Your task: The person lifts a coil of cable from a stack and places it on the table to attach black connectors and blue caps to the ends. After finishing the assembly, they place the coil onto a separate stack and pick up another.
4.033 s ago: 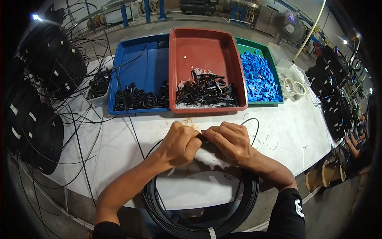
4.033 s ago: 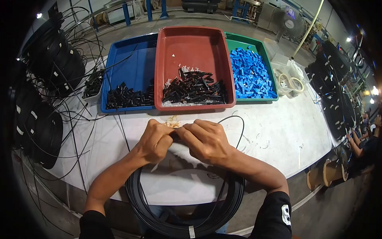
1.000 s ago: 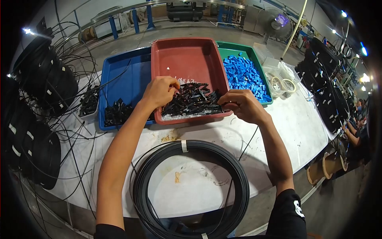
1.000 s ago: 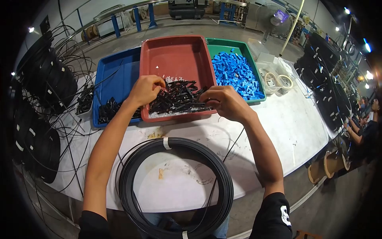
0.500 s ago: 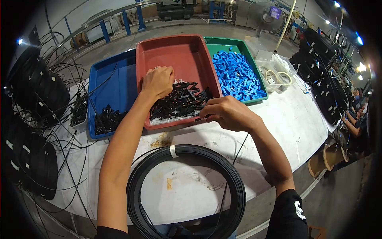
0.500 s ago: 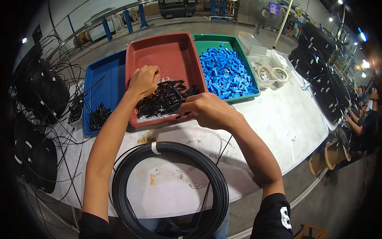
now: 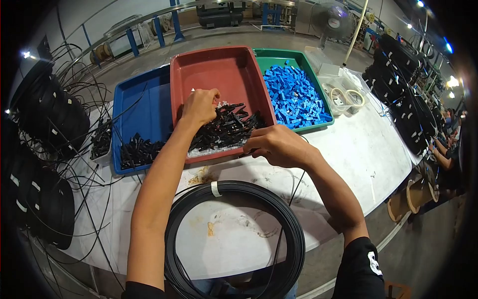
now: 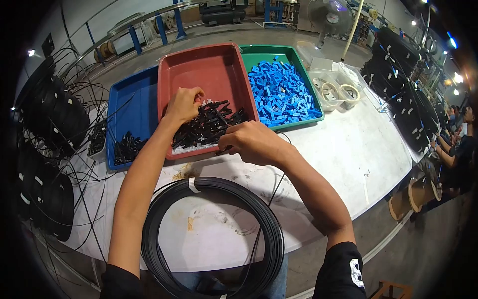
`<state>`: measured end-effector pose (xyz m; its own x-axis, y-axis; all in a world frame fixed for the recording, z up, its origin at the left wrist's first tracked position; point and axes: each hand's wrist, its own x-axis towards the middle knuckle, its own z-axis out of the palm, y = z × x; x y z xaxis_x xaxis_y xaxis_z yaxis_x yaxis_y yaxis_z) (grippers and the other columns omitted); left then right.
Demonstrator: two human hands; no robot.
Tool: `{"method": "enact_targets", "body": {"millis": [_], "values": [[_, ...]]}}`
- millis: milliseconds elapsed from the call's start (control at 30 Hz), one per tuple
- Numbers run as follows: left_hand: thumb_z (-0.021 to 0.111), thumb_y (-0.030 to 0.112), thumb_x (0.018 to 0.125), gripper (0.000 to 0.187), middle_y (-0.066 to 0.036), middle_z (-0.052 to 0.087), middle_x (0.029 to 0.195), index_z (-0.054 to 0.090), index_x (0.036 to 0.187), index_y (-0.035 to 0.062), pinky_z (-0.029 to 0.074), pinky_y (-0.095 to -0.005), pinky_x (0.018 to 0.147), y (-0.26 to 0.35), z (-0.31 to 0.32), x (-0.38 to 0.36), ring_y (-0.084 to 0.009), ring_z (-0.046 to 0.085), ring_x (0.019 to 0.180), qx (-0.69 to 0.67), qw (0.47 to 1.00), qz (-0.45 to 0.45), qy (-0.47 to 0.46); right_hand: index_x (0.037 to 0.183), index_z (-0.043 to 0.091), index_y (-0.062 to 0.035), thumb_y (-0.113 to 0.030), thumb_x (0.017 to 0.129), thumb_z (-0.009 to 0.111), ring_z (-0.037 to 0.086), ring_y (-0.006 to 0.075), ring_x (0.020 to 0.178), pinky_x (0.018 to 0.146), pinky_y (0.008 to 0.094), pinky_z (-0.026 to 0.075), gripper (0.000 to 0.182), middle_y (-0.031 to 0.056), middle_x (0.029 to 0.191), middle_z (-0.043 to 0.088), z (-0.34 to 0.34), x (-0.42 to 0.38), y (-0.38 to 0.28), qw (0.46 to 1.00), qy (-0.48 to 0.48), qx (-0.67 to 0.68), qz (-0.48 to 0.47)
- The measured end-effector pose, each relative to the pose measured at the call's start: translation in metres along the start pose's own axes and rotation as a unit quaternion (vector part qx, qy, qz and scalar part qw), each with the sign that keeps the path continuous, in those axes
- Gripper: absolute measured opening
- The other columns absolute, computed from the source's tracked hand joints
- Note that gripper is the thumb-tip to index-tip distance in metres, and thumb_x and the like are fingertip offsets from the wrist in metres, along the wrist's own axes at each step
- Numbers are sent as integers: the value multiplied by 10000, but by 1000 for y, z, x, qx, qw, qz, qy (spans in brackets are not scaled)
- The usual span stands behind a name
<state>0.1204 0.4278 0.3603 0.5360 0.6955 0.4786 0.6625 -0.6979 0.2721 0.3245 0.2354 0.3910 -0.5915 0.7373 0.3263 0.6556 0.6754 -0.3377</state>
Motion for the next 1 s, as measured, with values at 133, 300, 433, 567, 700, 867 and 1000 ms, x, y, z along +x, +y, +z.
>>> {"method": "enact_targets", "body": {"millis": [133, 300, 433, 567, 700, 867, 1000], "values": [[706, 42, 784, 140, -172, 695, 905, 723, 923, 49, 539, -422, 825, -2, 4, -6, -350, 678, 884, 41, 999, 19, 28, 956, 715, -47, 10, 778, 733, 677, 336, 808, 686, 423, 536, 188, 110, 874, 684, 2, 1, -1, 1000, 20, -20, -11], [689, 23, 769, 117, -184, 667, 929, 678, 885, 34, 525, -464, 816, 1, 7, -10, -378, 659, 910, 38, 999, -25, -4, 961, 715, -46, 2, 773, 741, 669, 340, 803, 691, 425, 530, 195, 115, 880, 685, 5, 3, -3, 997, 71, -13, -1], [647, 54, 839, 64, -188, 664, 962, 662, 899, 38, 517, -472, 832, 9, 7, -15, -383, 648, 932, 44, 998, -51, 0, 962, 711, -57, 12, 748, 745, 674, 328, 819, 702, 415, 534, 228, 109, 902, 692, 12, 3, 1, 994, 106, -8, 3], [625, 84, 866, 111, -191, 670, 981, 671, 962, 50, 513, -479, 855, 0, 10, -18, -379, 646, 941, 60, 998, -33, 13, 962, 710, -64, 28, 729, 744, 680, 319, 821, 704, 415, 534, 253, 104, 923, 698, 15, 4, -1, 991, 128, 2, 27], [623, 55, 871, 170, -188, 670, 982, 664, 1035, 39, 519, -447, 846, -2, 0, -22, -367, 649, 904, 51, 998, 27, 27, 977, 713, -60, 36, 743, 735, 685, 323, 832, 712, 410, 542, 254, 114, 936, 701, 17, 4, -3, 990, 135, 14, 40], [548, 7, 974, 112, -80, 647, 836, 658, 980, 28, 520, -289, 727, 10, -29, -35, -180, 627, 792, -455, 880, -135, 36, 1004, 712, -40, 68, 767, 727, 699, 304, 848, 716, 364, 568, 261, 127, 952, 704, 17, 7, -13, 974, 204, 78, 52], [545, 116, 1020, 78, -45, 570, 931, 576, 1000, 47, 473, -270, 704, 24, -51, -73, -132, 560, 794, -767, 631, -110, -38, 1006, 713, -26, 64, 790, 742, 699, 227, 760, 658, 314, 555, 236, 122, 906, 706, 15, 13, -29, 952, 283, 120, -1]]}}
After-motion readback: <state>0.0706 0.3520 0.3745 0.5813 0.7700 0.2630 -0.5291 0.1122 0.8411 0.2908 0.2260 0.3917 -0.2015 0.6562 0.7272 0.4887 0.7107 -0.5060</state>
